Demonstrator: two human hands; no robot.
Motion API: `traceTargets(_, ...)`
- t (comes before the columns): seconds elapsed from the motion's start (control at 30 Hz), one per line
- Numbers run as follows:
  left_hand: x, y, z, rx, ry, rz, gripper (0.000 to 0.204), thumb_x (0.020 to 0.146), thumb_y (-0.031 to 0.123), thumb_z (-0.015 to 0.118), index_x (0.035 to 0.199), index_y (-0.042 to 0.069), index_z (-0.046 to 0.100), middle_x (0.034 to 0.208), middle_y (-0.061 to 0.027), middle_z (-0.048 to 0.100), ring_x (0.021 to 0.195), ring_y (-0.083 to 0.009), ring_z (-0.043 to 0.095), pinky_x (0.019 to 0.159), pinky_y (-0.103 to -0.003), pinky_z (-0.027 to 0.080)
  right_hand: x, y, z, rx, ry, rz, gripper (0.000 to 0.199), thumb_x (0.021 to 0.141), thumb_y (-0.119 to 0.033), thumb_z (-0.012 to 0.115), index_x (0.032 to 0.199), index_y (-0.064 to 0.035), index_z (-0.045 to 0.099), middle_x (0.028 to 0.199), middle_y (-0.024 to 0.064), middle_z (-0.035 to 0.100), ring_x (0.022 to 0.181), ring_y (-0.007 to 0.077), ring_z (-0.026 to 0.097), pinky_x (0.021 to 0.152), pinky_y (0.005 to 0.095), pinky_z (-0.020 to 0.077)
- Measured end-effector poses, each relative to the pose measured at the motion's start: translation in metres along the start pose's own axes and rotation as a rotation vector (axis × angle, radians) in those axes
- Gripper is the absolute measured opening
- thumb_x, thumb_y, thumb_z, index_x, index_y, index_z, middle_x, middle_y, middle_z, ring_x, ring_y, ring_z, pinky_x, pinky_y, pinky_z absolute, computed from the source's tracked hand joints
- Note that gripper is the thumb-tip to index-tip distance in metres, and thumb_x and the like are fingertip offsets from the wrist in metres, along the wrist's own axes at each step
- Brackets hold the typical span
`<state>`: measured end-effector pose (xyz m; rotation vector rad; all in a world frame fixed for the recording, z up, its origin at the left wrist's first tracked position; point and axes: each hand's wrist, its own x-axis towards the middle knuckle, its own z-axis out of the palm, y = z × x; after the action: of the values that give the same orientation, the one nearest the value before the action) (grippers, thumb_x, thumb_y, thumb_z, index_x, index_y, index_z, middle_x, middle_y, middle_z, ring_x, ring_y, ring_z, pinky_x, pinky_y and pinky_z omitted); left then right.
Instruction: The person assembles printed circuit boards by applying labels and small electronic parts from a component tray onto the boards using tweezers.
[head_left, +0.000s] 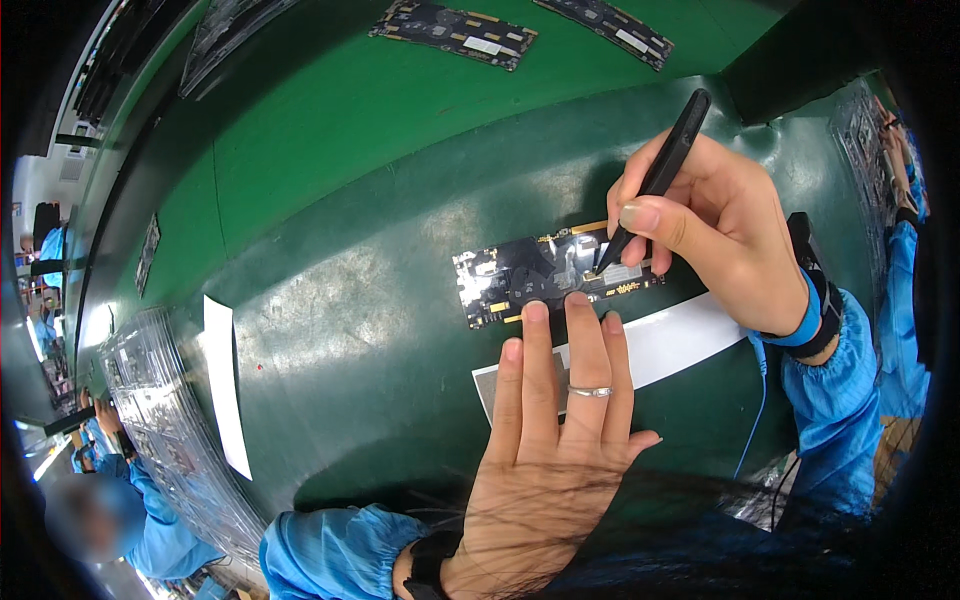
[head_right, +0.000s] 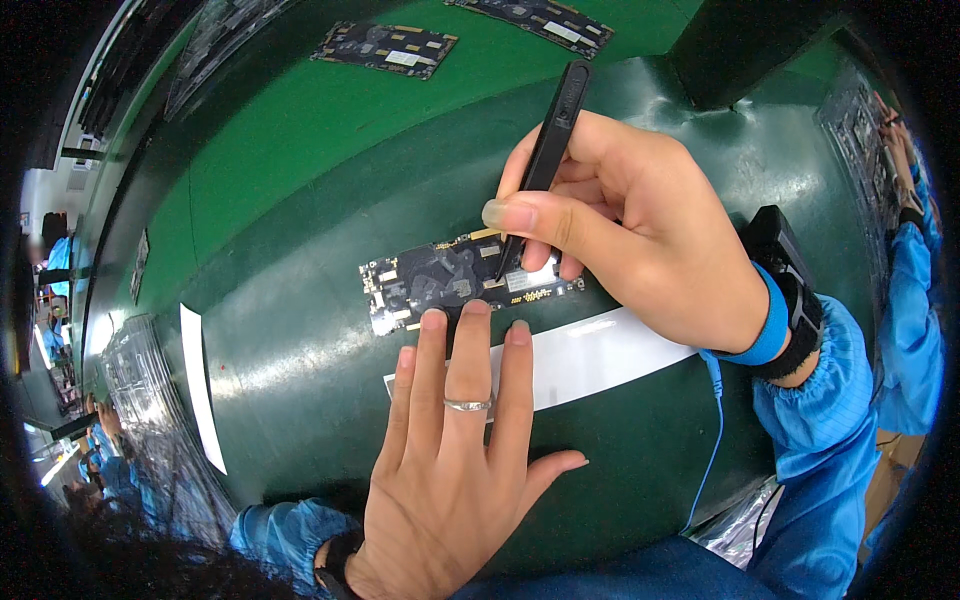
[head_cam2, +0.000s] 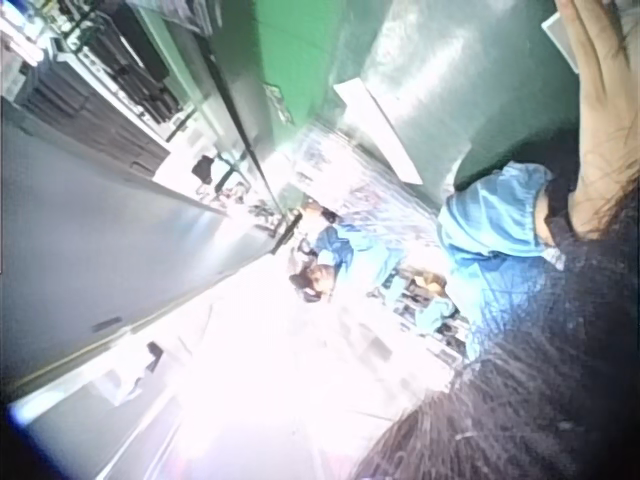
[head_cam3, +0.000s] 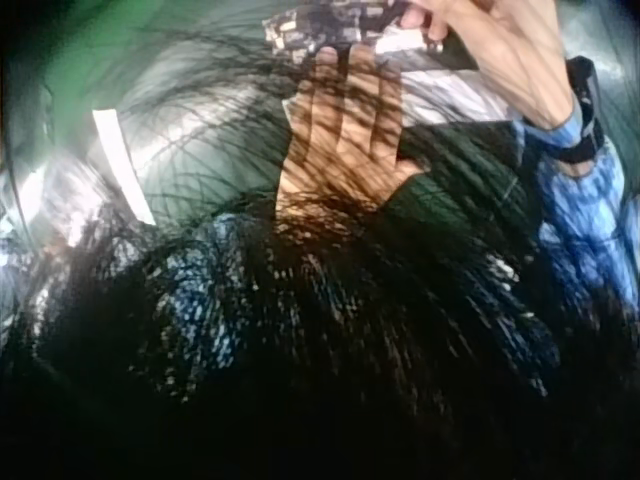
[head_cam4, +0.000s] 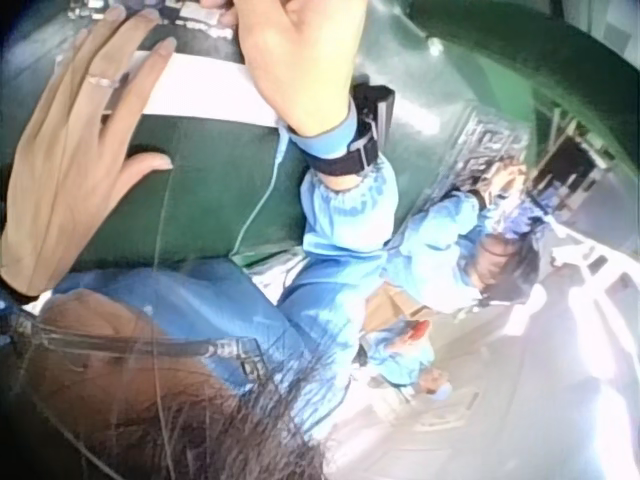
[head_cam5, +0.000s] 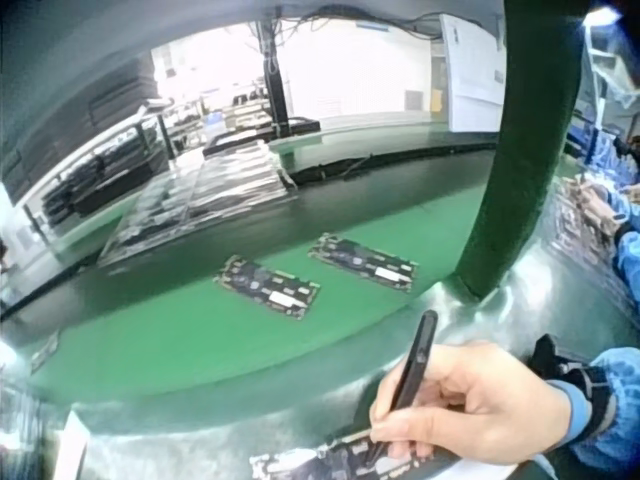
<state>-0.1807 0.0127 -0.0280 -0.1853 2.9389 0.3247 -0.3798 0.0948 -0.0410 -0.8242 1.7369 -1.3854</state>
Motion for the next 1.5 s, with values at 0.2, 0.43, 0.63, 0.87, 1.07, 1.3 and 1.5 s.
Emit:
traceTargets(0.2, -0.006, -0.007, 0.080, -0.295, 0.149, 0.033, 0.096, 0.094, 0.080, 0.030, 0.162, 0.012, 0.028, 0.168, -0.0205, 0.019, 0.156, -0.0404, 0.014, 0.124, -0.061, 0.006, -0.001, -0.001, 0.000, -0.009, 0.011, -0.010, 0.013, 0.100, -0.011, 0.062, 0.106, 0.0002, 0.059, 0.094, 0.0083, 0.066, 0.077, 0.0099, 0.064, 0.064, 0.0222, 0.0511)
traceTargets(0.43, -0.001, 0.001, -0.003, 0.017, -0.008, 0.012, 0.084, 0.091, 0.066, 0.053, 0.146, 0.003, 0.049, 0.153, -0.0199, 0.042, 0.143, -0.0428, 0.041, 0.121, -0.049, 0.031, -0.003, -0.003, 0.002, -0.015, 0.025, 0.000, 0.014, 0.100, -0.012, 0.063, 0.105, 0.0000, 0.059, 0.093, 0.0081, 0.066, 0.077, 0.0100, 0.063, 0.063, 0.0222, 0.0510)
traceTargets(0.63, 0.018, 0.001, -0.023, -0.171, -0.265, -0.105, 0.081, 0.096, 0.063, 0.048, 0.152, 0.005, 0.043, 0.157, -0.0204, 0.038, 0.145, -0.0390, 0.039, 0.120, -0.054, 0.030, 0.000, -0.001, 0.005, -0.001, 0.006, -0.021, 0.015, 0.100, -0.013, 0.063, 0.105, 0.0001, 0.059, 0.094, 0.0080, 0.066, 0.076, 0.0100, 0.063, 0.063, 0.0222, 0.0510)
traceTargets(0.87, 0.000, 0.000, -0.009, -0.046, -0.078, -0.020, 0.081, 0.094, 0.063, 0.052, 0.148, 0.003, 0.047, 0.154, -0.0201, 0.041, 0.144, -0.0419, 0.041, 0.120, -0.050, 0.031, -0.001, -0.002, 0.005, 0.006, 0.019, -0.039, 0.014, 0.100, -0.012, 0.064, 0.105, 0.0004, 0.060, 0.093, 0.0079, 0.065, 0.076, 0.0097, 0.063, 0.063, 0.0217, 0.0506)
traceTargets(1.07, -0.002, 0.001, 0.040, 0.154, 0.291, 0.002, 0.082, 0.092, 0.064, 0.054, 0.146, 0.002, 0.049, 0.152, -0.0200, 0.042, 0.143, -0.0436, 0.041, 0.121, -0.049, 0.031, -0.001, -0.001, 0.004, 0.012, 0.011, -0.032, 0.014, 0.099, -0.012, 0.064, 0.105, 0.0004, 0.060, 0.094, 0.0080, 0.065, 0.076, 0.0095, 0.063, 0.063, 0.0215, 0.0505)
traceTargets(1.3, 0.002, -0.007, -0.002, -0.083, 0.161, 0.042, 0.087, 0.087, 0.065, 0.061, 0.146, 0.002, 0.049, 0.153, -0.0197, 0.043, 0.140, -0.0434, 0.044, 0.118, -0.049, 0.035, -0.002, -0.004, 0.005, -0.031, 0.005, -0.044, 0.013, 0.099, -0.009, 0.064, 0.106, 0.0010, 0.060, 0.094, 0.0078, 0.066, 0.077, 0.0096, 0.063, 0.065, 0.0220, 0.0511)
traceTargets(1.5, 0.004, -0.014, -0.027, -0.089, 0.108, 0.042, 0.082, 0.081, 0.055, 0.071, 0.141, 0.003, 0.053, 0.143, -0.0153, 0.050, 0.122, -0.0352, 0.055, 0.108, -0.045, 0.044, -0.003, -0.018, -0.010, -0.089, 0.043, -0.119, 0.018, 0.097, -0.010, 0.067, 0.110, 0.0026, 0.065, 0.093, 0.0079, 0.068, 0.076, 0.0110, 0.065, 0.066, 0.0241, 0.0525)
